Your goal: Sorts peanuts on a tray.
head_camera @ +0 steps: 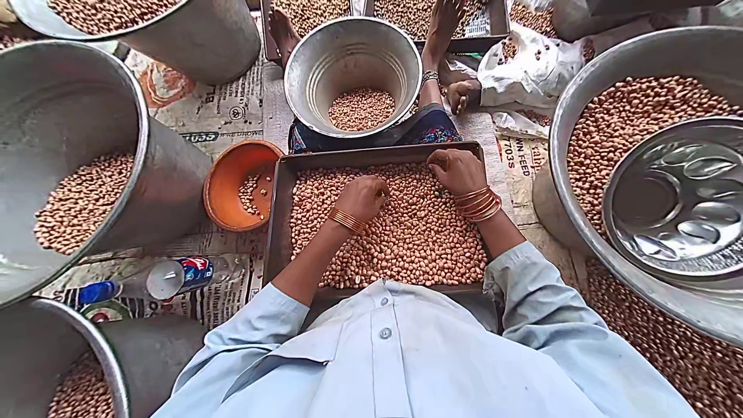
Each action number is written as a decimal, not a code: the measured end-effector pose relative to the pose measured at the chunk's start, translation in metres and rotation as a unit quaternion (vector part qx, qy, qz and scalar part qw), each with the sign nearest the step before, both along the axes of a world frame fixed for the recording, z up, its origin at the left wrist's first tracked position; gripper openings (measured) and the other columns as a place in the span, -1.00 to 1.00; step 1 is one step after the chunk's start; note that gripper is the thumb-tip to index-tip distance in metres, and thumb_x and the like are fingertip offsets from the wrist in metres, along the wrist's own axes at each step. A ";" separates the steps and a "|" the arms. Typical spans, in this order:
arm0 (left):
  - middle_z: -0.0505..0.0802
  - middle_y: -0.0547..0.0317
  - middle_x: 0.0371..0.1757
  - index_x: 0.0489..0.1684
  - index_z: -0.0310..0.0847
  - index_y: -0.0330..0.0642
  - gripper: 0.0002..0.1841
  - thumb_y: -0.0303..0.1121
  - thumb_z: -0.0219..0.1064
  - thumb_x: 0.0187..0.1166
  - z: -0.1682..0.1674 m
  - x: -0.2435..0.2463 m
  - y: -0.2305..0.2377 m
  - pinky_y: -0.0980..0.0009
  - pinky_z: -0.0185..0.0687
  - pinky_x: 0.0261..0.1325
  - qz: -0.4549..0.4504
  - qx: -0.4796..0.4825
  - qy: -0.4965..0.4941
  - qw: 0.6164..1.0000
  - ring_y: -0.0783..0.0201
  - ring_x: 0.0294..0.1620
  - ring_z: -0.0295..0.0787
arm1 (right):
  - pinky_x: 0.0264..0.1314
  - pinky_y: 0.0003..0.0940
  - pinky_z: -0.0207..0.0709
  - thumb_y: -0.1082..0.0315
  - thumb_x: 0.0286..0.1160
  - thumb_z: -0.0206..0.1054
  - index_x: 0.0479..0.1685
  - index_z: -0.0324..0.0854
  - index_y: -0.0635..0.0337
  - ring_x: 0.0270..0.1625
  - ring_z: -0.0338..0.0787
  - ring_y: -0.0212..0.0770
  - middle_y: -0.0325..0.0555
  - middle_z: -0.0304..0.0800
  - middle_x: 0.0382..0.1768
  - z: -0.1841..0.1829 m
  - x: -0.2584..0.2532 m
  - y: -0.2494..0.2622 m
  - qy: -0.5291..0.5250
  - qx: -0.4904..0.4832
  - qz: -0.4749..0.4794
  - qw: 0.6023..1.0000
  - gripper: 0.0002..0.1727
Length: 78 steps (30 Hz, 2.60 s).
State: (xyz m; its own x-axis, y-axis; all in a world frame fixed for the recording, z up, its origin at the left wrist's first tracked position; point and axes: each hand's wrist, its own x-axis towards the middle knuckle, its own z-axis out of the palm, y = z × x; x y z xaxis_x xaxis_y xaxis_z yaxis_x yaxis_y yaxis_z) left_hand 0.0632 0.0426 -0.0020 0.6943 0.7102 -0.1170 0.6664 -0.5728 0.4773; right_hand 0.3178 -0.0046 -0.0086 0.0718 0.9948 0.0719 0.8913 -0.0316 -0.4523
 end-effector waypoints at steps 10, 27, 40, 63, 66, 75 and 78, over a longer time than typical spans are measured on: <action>0.78 0.11 -0.34 -0.05 0.75 -0.17 -0.85 -0.49 0.27 0.60 0.026 -0.042 0.020 0.10 0.56 -0.18 0.175 -0.049 -0.116 0.976 0.22 -0.37 0.65 | -0.30 0.15 0.63 0.34 0.69 0.21 0.03 0.85 0.09 -0.22 0.87 0.25 0.20 0.83 -0.25 -0.012 -0.021 0.006 -0.122 0.051 0.122 0.984 -0.74; 0.93 -0.02 -0.17 0.06 0.89 0.03 -0.79 -0.31 0.32 0.70 0.020 -0.016 -0.039 -0.18 0.69 0.02 0.009 -0.030 0.039 0.999 -0.07 -0.14 0.88 | -0.16 0.20 0.64 0.38 0.68 0.22 0.10 0.77 0.18 -0.10 0.88 0.26 0.21 0.85 -0.18 -0.010 -0.033 0.004 -0.131 -0.022 0.090 0.987 -0.76; 0.75 0.12 -0.47 -0.07 0.81 -0.18 -0.83 -0.30 0.38 0.60 -0.009 -0.023 -0.027 0.13 0.58 -0.27 0.047 -0.144 -0.099 0.984 0.23 -0.48 0.61 | -0.27 -0.15 0.55 0.27 0.59 0.30 -0.06 0.72 0.17 -0.43 0.69 -0.24 -0.15 0.75 -0.43 -0.001 0.004 0.009 0.227 0.092 -0.042 0.969 -0.82; 0.78 0.07 -0.30 0.41 0.64 -0.09 -0.69 -0.40 0.17 0.79 -0.023 -0.033 0.003 0.23 0.47 -0.30 0.252 -0.207 -0.151 0.933 0.26 -0.46 0.53 | -0.16 0.33 0.61 0.28 0.50 0.38 -0.10 0.81 0.19 -0.01 0.87 0.32 0.22 0.87 -0.10 0.001 -0.004 -0.007 -0.118 -0.078 -0.025 0.990 -0.81; 0.81 0.00 -0.38 0.18 0.80 -0.07 -0.77 -0.35 0.28 0.71 -0.013 -0.026 -0.013 -0.07 0.63 -0.08 0.161 -0.115 -0.060 0.978 0.07 -0.36 0.72 | -0.13 0.35 0.58 0.22 0.50 0.38 -0.04 0.78 0.20 0.01 0.85 0.34 0.24 0.86 -0.09 0.005 -0.005 -0.004 -0.111 -0.113 -0.019 0.987 -0.75; 0.88 -0.16 0.17 0.14 0.81 -0.18 -0.77 -0.35 0.34 0.66 -0.009 0.023 -0.044 -0.26 0.64 0.28 -0.001 -0.012 0.067 0.998 -0.19 0.25 0.82 | -0.29 -0.21 0.43 0.27 0.51 0.26 -0.09 0.65 0.14 -0.43 0.57 -0.31 -0.22 0.64 -0.45 -0.001 0.011 -0.003 0.277 0.026 -0.023 0.960 -0.83; 0.90 -0.18 0.10 0.15 0.79 -0.19 -0.76 -0.36 0.29 0.68 -0.015 0.020 -0.046 -0.26 0.67 0.21 -0.011 0.002 0.058 0.998 -0.21 0.17 0.86 | -0.62 -0.65 0.29 0.44 0.39 0.02 -0.15 0.45 0.05 -0.64 0.42 -0.59 -0.45 0.48 -0.56 -0.003 0.013 -0.003 0.492 0.038 -0.012 0.870 -0.84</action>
State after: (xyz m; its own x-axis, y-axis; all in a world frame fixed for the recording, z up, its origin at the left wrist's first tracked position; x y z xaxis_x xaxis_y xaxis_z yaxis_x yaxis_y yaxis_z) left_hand 0.0835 -0.0039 -0.0167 0.6916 0.6956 -0.1943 0.7041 -0.5894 0.3961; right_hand 0.3311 -0.0080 -0.0119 0.1566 0.9872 0.0292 0.0710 0.0183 -0.9973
